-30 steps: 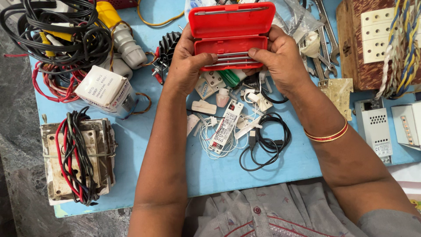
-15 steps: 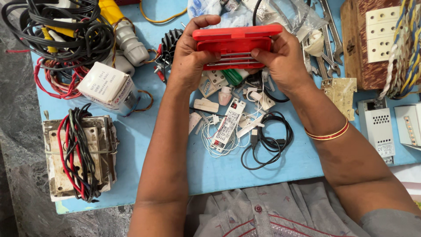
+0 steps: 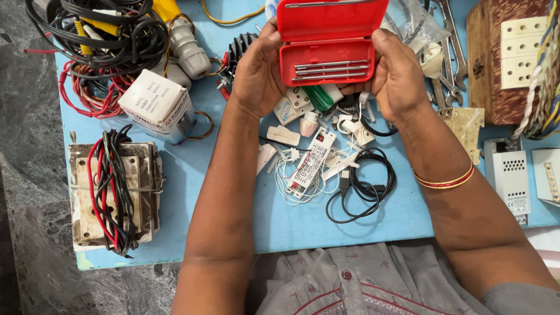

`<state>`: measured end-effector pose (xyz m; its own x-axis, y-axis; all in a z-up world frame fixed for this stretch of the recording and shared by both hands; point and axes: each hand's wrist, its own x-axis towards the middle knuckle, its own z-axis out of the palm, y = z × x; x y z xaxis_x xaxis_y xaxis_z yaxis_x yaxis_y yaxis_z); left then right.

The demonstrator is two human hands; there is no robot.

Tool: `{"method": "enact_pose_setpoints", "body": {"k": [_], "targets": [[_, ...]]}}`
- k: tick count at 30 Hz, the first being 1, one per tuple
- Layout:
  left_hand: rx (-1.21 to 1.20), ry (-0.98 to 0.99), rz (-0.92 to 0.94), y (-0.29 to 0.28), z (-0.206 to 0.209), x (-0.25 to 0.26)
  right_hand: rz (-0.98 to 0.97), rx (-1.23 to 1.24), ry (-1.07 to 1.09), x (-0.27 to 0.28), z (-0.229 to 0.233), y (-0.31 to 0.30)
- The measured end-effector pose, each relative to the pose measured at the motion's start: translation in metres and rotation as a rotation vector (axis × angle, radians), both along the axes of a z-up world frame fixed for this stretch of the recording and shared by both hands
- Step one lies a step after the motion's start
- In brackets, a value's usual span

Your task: The person handles a power adapter, a small white box, and a red case containing metal bits. They pick up a plastic bag of blue and white connectors and move various wires on a table.

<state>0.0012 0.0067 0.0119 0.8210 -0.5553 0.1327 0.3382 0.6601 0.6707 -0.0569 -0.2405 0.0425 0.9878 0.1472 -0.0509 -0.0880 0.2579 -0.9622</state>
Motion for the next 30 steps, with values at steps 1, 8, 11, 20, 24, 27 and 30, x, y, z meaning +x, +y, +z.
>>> {"method": "enact_pose_setpoints", "body": {"k": [1,8,11,20,24,27,30], "targets": [[0.001,0.014,0.001,0.0,0.0,0.0,0.011,0.016,-0.007,-0.001,0.0,0.0],[0.038,0.023,0.026,-0.001,0.001,0.0,0.028,0.023,-0.021,-0.001,-0.005,-0.002],[-0.021,0.052,0.001,0.0,0.006,-0.001,0.062,0.055,-0.02,0.001,-0.007,-0.004],[0.13,0.068,-0.051,0.001,0.016,-0.009,0.002,0.052,0.033,0.002,-0.008,-0.001],[0.126,0.041,-0.06,0.001,0.011,-0.007,-0.009,0.023,0.019,0.001,-0.008,0.0],[0.139,0.056,-0.045,-0.001,0.006,-0.007,-0.014,-0.069,-0.045,0.002,-0.008,0.0],[0.202,-0.009,-0.017,-0.001,0.004,-0.007,-0.03,-0.16,-0.093,0.002,-0.007,0.001]]}}
